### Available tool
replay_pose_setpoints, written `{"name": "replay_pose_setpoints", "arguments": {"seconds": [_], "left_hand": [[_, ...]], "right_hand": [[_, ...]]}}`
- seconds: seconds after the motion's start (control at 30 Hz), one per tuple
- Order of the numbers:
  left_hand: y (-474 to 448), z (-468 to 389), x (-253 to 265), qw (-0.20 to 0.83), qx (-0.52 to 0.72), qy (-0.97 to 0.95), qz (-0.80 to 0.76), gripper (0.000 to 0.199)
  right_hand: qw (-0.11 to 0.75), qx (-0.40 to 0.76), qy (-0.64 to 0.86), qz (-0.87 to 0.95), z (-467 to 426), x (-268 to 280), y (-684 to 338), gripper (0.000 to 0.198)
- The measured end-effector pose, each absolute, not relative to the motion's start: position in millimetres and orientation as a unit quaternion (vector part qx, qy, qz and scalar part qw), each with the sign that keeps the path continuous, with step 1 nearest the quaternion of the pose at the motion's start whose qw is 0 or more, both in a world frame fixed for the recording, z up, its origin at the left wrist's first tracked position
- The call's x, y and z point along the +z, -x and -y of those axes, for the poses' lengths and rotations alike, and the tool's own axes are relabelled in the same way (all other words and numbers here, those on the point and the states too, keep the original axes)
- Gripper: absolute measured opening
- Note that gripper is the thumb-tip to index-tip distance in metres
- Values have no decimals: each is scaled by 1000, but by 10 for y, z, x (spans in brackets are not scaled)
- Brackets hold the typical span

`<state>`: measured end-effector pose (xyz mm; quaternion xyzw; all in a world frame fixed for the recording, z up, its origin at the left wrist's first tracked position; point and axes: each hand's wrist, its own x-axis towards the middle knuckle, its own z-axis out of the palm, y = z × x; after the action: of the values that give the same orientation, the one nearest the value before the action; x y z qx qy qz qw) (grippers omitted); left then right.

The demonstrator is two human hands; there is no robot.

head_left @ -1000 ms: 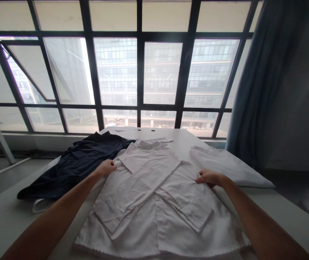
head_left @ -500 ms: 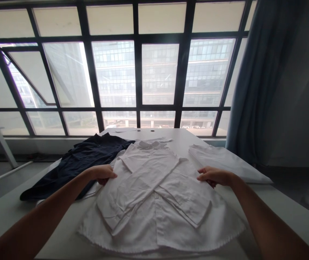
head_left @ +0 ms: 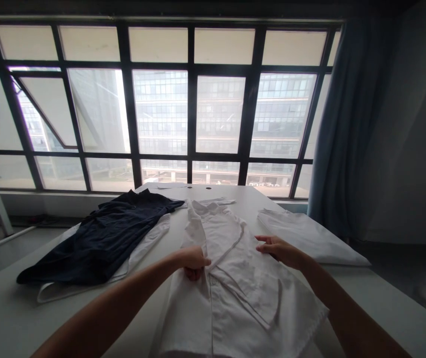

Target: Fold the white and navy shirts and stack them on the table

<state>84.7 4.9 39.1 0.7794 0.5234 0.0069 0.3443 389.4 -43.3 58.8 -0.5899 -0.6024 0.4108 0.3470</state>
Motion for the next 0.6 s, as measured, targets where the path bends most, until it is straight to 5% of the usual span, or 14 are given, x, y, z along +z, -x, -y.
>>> {"name": "replay_pose_setpoints", "arguments": {"seconds": [0.13, 0.3, 0.6], "left_hand": [[-610, -105, 314, 374, 48, -800, -467, 43], [-331, -25, 205, 166, 238, -909, -299, 20], [-290, 35, -4, 135, 228, -920, -290, 38]], "right_hand": [[356, 437, 572, 596, 406, 554, -3782, 56], [349, 438, 539, 629, 357, 502, -3449, 65], [231, 392, 563, 690, 408, 292, -2598, 60]]}}
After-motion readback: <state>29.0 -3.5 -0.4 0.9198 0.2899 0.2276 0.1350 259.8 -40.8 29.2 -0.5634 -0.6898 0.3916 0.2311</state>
